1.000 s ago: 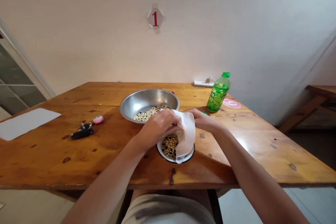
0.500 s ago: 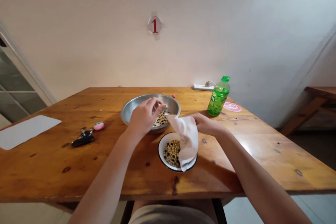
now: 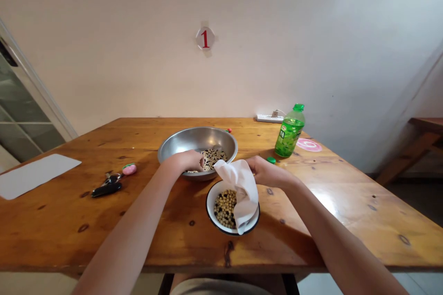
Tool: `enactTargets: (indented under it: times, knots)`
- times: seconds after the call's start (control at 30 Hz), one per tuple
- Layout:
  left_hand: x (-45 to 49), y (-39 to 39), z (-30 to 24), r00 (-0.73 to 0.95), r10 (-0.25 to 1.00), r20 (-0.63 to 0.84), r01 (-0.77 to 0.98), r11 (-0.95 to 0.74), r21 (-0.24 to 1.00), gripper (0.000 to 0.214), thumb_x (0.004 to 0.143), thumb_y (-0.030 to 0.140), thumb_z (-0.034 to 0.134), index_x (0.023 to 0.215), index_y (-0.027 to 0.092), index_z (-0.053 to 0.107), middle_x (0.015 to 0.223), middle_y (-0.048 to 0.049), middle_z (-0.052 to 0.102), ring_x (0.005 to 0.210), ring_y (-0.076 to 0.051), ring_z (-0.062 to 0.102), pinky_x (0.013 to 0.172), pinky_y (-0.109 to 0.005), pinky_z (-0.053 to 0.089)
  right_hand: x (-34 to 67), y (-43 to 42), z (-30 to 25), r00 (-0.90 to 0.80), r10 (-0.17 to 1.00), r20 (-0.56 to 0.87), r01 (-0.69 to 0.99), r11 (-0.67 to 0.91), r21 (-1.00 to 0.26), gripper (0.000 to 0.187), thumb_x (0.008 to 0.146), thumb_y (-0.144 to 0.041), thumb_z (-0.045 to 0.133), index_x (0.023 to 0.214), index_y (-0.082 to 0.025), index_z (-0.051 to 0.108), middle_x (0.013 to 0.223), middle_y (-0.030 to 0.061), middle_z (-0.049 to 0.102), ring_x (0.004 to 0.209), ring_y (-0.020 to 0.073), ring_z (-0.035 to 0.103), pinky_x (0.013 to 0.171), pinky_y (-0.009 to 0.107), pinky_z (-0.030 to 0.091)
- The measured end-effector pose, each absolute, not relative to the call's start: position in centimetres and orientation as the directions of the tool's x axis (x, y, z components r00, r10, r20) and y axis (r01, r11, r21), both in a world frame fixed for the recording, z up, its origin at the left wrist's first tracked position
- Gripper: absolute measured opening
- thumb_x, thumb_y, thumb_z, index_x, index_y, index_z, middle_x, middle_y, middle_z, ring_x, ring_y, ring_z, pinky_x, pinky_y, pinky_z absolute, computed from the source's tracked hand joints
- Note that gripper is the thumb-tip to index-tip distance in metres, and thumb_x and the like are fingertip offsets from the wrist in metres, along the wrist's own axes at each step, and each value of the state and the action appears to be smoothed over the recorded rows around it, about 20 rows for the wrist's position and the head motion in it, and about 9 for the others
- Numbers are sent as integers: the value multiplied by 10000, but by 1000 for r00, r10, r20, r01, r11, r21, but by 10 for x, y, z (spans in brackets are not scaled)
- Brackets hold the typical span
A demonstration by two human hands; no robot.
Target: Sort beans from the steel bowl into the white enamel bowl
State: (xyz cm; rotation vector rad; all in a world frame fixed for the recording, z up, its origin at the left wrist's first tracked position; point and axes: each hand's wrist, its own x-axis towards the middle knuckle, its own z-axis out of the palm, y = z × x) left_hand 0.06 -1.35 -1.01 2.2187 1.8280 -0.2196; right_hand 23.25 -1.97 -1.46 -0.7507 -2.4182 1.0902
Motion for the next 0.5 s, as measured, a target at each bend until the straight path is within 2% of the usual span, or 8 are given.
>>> enactTargets:
  times: [0.2, 0.5]
  knots:
    - [-2, -12, -16, 170, 941, -294, 984, -147, 99, 243, 624, 163, 539, 848, 185, 631, 879, -46, 667, 765, -199, 587, 595, -230, 407, 230, -18, -18, -773, 619, 136, 293, 539, -790, 61, 631, -176, 521, 591, -134, 542, 574, -23, 528, 574, 115, 467, 506, 201, 359]
    - [5, -21, -10, 131, 939, -317, 991, -121, 52, 242, 593, 120, 506, 781, 166, 651, 833, -71, 682, 704, -203, 588, 564, -238, 405, 229, -19, -19, -768, 622, 152, 287, 546, -787, 48, 642, -158, 535, 613, -131, 563, 588, -23, 552, 599, 125, 491, 530, 208, 372]
